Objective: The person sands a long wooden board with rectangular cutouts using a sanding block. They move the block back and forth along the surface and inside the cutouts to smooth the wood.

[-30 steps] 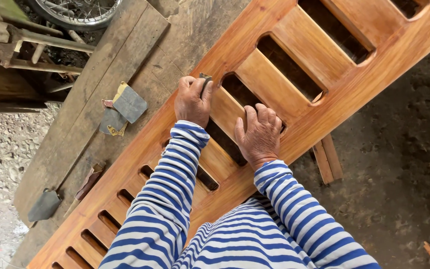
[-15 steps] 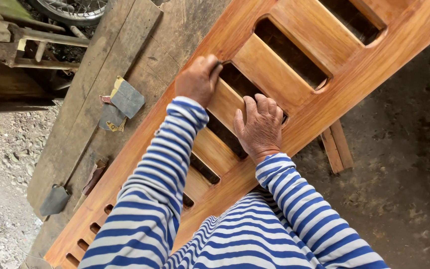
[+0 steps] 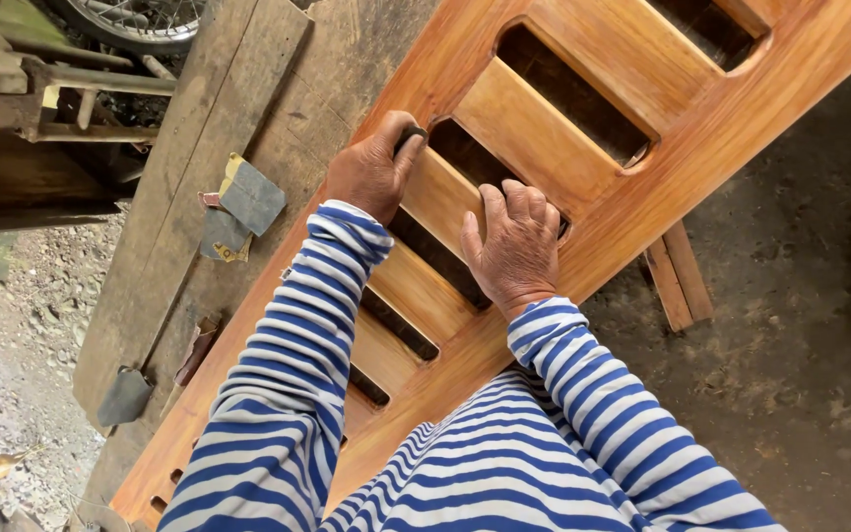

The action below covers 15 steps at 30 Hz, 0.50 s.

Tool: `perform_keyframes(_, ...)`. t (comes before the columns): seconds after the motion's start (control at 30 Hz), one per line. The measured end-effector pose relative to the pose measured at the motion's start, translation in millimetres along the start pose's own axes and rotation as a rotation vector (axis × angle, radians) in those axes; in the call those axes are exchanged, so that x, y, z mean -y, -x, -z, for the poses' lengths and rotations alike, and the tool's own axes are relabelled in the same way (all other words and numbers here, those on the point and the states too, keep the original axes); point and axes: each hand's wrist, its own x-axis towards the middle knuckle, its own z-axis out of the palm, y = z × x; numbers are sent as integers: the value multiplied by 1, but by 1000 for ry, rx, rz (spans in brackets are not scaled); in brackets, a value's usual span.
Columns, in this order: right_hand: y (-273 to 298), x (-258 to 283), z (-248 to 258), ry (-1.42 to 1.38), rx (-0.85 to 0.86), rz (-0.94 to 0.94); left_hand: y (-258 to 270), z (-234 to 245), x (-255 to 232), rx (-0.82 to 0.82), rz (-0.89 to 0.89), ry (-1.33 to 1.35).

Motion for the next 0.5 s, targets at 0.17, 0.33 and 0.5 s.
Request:
perform_keyframes(0.17, 1, 0, -1, -2, -11, -2, -3, -3, -1, -45, -236, -3)
perform_keyframes(0.33, 2, -1, -1, -5, 6, -5, -32, -15, 0, -120, -293, -33)
perform_keyframes(0.5, 2, -1, 1, -11, -12, -5, -28, -15, -3, -122, -206, 1)
